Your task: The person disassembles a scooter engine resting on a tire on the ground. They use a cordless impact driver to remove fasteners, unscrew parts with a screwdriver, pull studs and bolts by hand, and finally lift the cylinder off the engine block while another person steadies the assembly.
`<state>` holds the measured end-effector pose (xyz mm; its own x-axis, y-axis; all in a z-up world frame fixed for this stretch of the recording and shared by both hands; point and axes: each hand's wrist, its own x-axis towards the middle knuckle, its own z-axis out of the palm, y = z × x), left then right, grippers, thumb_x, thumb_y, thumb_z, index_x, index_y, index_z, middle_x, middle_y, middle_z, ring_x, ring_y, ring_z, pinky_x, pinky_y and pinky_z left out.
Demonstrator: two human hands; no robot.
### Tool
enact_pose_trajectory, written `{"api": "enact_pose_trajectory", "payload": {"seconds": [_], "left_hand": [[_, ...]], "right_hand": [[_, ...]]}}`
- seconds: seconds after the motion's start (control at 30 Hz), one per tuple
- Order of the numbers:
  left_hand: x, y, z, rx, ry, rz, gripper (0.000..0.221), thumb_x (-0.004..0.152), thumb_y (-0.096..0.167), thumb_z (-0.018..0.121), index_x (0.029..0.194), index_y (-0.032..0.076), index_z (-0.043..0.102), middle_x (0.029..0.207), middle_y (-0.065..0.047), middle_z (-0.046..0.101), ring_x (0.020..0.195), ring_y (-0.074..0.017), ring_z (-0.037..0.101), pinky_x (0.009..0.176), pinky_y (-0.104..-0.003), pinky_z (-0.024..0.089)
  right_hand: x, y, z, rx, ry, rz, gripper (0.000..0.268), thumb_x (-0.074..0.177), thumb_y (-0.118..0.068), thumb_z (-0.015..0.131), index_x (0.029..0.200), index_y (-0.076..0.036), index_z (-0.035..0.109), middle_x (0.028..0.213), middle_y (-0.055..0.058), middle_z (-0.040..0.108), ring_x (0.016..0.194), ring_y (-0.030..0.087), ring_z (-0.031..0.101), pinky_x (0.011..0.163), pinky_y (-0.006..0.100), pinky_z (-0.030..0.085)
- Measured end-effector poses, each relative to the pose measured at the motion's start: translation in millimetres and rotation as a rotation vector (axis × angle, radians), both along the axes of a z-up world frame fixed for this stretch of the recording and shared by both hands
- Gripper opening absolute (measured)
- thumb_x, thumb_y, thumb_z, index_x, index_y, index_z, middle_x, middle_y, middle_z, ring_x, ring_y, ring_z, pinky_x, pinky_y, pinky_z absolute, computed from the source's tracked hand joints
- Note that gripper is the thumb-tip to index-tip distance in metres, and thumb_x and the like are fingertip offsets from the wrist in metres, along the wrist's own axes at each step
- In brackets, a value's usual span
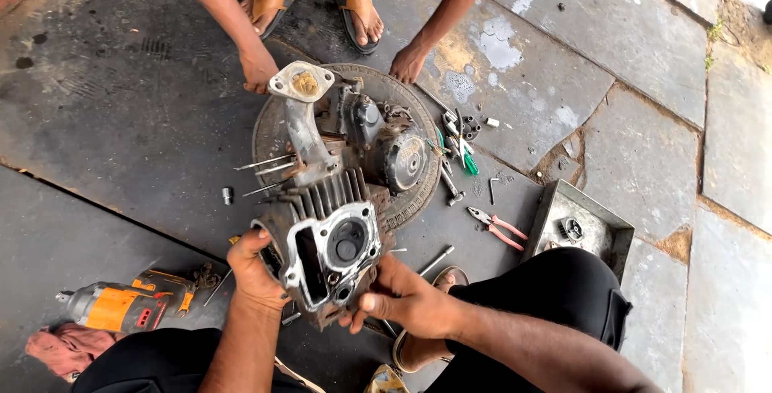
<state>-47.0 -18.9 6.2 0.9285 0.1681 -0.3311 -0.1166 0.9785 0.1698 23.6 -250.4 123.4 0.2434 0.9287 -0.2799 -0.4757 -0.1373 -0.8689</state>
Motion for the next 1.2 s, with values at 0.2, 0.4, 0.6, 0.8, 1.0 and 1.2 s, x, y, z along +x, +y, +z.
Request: {"api": "enact_pose_trajectory", "payload": {"seconds": [0.2,0.4,0.6,0.8,1.0,1.2], "left_hand": [[-5.6,0.7,-10.4,0.027,0.031,0.058,0.041,0.075,0.019,0.066,0.109,-0.003,0.071,0.100,-0.015,0.075,0.087,-0.0305,0.073,0.078,-0.044,0.062],[-3.6,3.0,-9.8,-0.037,0.052,0.050,0.039,0.073,0.021,0.064,0.103,-0.002,0.073,0.095,-0.016,0.076,0.080,-0.0290,0.074,0.070,-0.043,0.063],[-2.8,1.3,-13.1,-0.042,0.029,0.058,0.033,0.079,0.023,0.064,0.096,-0.003,0.075,0.088,-0.016,0.076,0.075,-0.0283,0.075,0.067,-0.042,0.063],[-2.2,0.7,-11.2,-0.057,-0.015,0.050,0.032,0.082,0.022,0.064,0.098,-0.004,0.074,0.090,-0.016,0.076,0.077,-0.0273,0.075,0.068,-0.040,0.063],[-2.4,0.2,-10.3,-0.076,0.005,0.031,0.033,0.080,0.022,0.064,0.099,-0.004,0.074,0.090,-0.017,0.076,0.077,-0.0274,0.075,0.066,-0.040,0.063],[-2.7,-1.0,-3.0,-0.054,0.054,0.022,0.038,0.078,0.025,0.065,0.102,-0.003,0.074,0.093,-0.016,0.076,0.080,-0.0277,0.075,0.068,-0.041,0.063]], "right_hand": [[-10.6,-6.9,2.7,-0.050,-0.071,0.028,0.062,0.107,-0.029,0.060,0.150,0.003,0.029,0.127,0.018,0.060,0.112,0.021,0.065,0.095,0.038,0.058],[-12.4,-17.8,-2.1,-0.168,-0.182,0.108,0.056,0.104,-0.034,0.063,0.137,0.002,0.035,0.123,0.015,0.066,0.118,0.016,0.064,0.105,0.036,0.053],[-11.0,-13.7,5.2,-0.127,-0.216,0.115,0.062,0.101,-0.040,0.069,0.131,0.002,0.037,0.124,0.016,0.067,0.113,0.016,0.063,0.100,0.036,0.053],[-9.5,-9.8,12.3,-0.087,-0.197,0.116,0.072,0.097,-0.042,0.071,0.138,0.002,0.031,0.123,0.015,0.062,0.113,0.017,0.064,0.097,0.035,0.055],[-9.4,-8.4,15.6,-0.074,-0.213,0.129,0.074,0.099,-0.041,0.071,0.141,0.003,0.030,0.126,0.017,0.061,0.113,0.018,0.064,0.098,0.035,0.055],[-8.2,-12.0,5.7,-0.065,-0.203,0.131,0.080,0.099,-0.039,0.072,0.147,0.005,0.025,0.129,0.017,0.059,0.116,0.019,0.065,0.098,0.036,0.056]]}}
